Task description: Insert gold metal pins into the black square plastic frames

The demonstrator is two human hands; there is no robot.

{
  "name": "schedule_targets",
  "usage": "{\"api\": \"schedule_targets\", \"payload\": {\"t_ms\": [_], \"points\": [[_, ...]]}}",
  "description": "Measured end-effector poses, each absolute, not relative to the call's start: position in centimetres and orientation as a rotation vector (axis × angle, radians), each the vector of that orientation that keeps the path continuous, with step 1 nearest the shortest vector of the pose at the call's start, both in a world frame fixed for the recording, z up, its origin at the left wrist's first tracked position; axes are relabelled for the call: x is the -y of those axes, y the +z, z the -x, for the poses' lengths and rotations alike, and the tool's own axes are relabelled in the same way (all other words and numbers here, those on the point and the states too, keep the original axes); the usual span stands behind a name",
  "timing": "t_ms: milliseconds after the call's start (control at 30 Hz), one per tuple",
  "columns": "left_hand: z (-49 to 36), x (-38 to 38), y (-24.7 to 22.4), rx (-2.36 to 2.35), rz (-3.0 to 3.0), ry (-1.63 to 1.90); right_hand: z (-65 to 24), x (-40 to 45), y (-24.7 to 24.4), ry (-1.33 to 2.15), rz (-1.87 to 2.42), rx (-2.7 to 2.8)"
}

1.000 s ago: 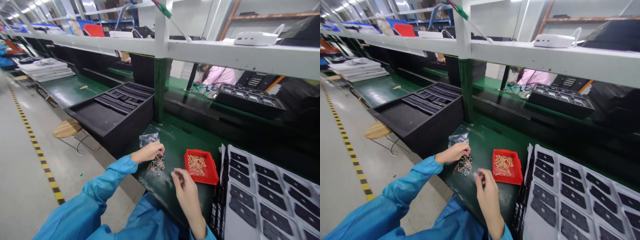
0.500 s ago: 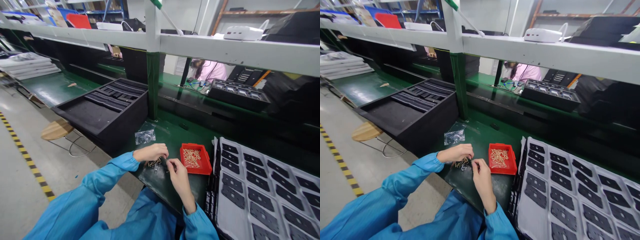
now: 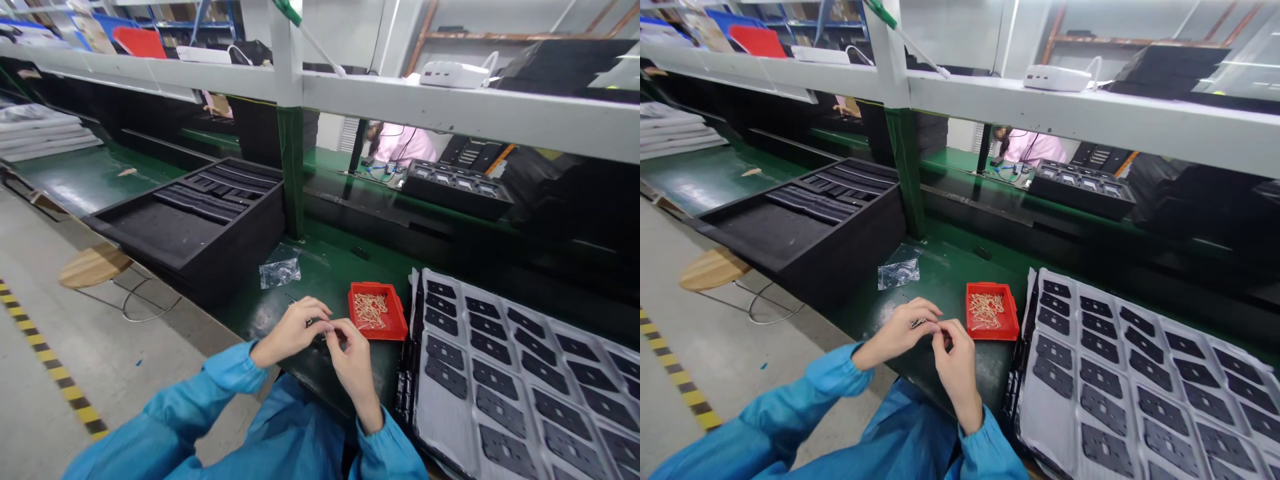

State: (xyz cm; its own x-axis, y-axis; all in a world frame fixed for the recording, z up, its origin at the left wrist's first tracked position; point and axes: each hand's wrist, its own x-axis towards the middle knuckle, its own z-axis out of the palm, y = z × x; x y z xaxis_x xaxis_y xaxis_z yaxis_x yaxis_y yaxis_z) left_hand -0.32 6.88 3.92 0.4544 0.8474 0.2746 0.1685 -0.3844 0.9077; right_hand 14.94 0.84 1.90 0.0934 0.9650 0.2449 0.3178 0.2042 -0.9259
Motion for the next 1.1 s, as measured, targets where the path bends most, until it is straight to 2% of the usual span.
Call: {"api": "schedule_targets", "payload": {"t_ms": [100, 233, 333, 433, 600, 733, 900, 1100], "points": [[-1.6, -4.8, 2.1, -1.002, -1.493, 1.245, -14.8, 0.7, 2.5, 0.728, 1.3, 1.394], [-1.9, -6.4, 1.4, -1.011, -1.025, 1.587, -17.0, 1.8, 2.6, 0.657, 1.316, 1.28], [-1.5, -8.4, 2.6, -0.915, -0.847, 1.69, -19.4, 0.8, 2.0, 0.65, 1.383, 1.101], [-2.4, -8.9, 3.7, -0.758, -0.973, 1.686, -20.0, 0.1, 1.9, 0.853, 1.376, 0.99], [-4.4, -7.6, 3.9, -0.559, -1.555, 1.485, -17.6, 1.9, 3.9, 1.346, 1.123, 0.892], [-4.5, -7.6, 4.5, -0.426, -1.838, 1.249, -17.7, 3.6, 5.3, 1.409, 1.04, 0.726], [-10.9, -7.6, 5.4, -0.462, -2.248, 0.875, -22.7, 7.5, 6.1, 1.115, 1.098, 0.535], [-21.5, -4.9, 3.8, -0.47, -2.431, 0.596, -29.9, 15.0, 6.0, 0.652, 1.245, 0.398]]}}
